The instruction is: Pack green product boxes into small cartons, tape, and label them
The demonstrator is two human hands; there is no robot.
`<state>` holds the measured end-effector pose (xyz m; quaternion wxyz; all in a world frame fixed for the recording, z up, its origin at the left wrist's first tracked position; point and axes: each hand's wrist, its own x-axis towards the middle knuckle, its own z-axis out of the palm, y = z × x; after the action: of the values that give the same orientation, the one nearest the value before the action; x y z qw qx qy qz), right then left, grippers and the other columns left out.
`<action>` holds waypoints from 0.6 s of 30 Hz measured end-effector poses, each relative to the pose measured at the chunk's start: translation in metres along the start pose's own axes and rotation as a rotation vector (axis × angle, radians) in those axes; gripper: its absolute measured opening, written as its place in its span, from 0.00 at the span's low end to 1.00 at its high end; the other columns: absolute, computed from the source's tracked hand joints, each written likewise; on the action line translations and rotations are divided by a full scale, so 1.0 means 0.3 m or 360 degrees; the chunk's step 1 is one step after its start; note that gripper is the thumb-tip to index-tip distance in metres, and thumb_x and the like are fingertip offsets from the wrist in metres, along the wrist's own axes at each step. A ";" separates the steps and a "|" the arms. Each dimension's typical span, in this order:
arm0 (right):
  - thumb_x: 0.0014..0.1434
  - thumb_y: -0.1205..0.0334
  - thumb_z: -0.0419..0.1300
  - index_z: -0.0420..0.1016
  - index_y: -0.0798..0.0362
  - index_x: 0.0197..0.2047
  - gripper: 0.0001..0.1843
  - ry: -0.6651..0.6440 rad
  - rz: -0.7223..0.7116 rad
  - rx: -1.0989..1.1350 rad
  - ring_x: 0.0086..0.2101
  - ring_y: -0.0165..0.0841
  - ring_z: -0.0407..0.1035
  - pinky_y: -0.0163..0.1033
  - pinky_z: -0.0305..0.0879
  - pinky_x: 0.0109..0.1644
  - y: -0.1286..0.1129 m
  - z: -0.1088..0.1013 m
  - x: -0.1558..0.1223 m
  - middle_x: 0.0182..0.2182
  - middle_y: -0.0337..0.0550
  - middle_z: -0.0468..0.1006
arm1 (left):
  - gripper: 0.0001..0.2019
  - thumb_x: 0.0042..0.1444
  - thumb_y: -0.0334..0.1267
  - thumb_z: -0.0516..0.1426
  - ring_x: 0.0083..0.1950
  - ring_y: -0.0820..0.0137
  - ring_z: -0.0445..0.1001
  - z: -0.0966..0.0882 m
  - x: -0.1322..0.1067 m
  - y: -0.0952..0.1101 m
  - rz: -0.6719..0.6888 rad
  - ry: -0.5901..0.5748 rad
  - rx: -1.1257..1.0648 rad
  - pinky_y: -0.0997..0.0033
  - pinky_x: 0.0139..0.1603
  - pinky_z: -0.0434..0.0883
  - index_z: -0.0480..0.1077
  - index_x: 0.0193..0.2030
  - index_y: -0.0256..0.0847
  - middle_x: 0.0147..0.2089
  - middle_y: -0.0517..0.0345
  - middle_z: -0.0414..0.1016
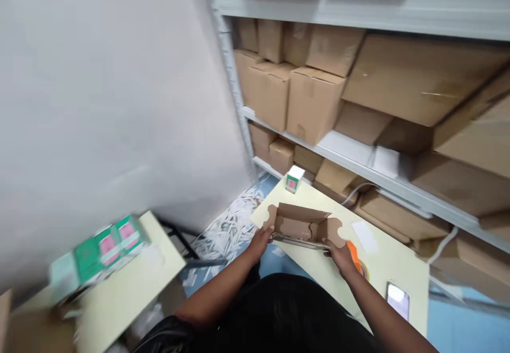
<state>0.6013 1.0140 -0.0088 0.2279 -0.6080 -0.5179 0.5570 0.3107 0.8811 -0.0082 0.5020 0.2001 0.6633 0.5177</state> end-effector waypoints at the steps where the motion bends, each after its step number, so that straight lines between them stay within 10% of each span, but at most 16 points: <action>1: 0.50 0.48 0.68 0.79 0.54 0.49 0.26 -0.0081 0.0021 -0.0032 0.42 0.49 0.81 0.43 0.80 0.34 -0.028 0.006 0.015 0.48 0.55 0.84 | 0.29 0.59 0.60 0.58 0.59 0.53 0.75 -0.013 -0.038 -0.003 0.0026 0.0048 -0.0024 0.56 0.51 0.77 0.75 0.59 0.42 0.59 0.46 0.78; 10: 0.45 0.46 0.74 0.79 0.57 0.52 0.34 -0.0562 -0.0112 -0.0062 0.41 0.48 0.81 0.45 0.82 0.34 -0.237 0.301 0.024 0.48 0.55 0.83 | 0.34 0.62 0.64 0.54 0.61 0.55 0.71 -0.241 -0.404 -0.041 0.0329 0.0447 -0.0092 0.56 0.53 0.75 0.68 0.67 0.44 0.65 0.46 0.72; 18: 0.44 0.48 0.74 0.78 0.53 0.51 0.32 -0.0915 -0.0300 -0.0002 0.36 0.41 0.80 0.40 0.81 0.30 -0.417 0.674 -0.291 0.45 0.47 0.83 | 0.25 0.64 0.51 0.58 0.60 0.57 0.73 -0.553 -0.770 -0.071 0.0866 0.0983 0.0020 0.58 0.57 0.73 0.72 0.63 0.41 0.65 0.43 0.71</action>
<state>0.3833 0.9211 0.0808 0.1223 -0.3747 -0.6156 0.6824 0.2675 0.6109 0.0722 0.1229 0.2064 0.7088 0.6632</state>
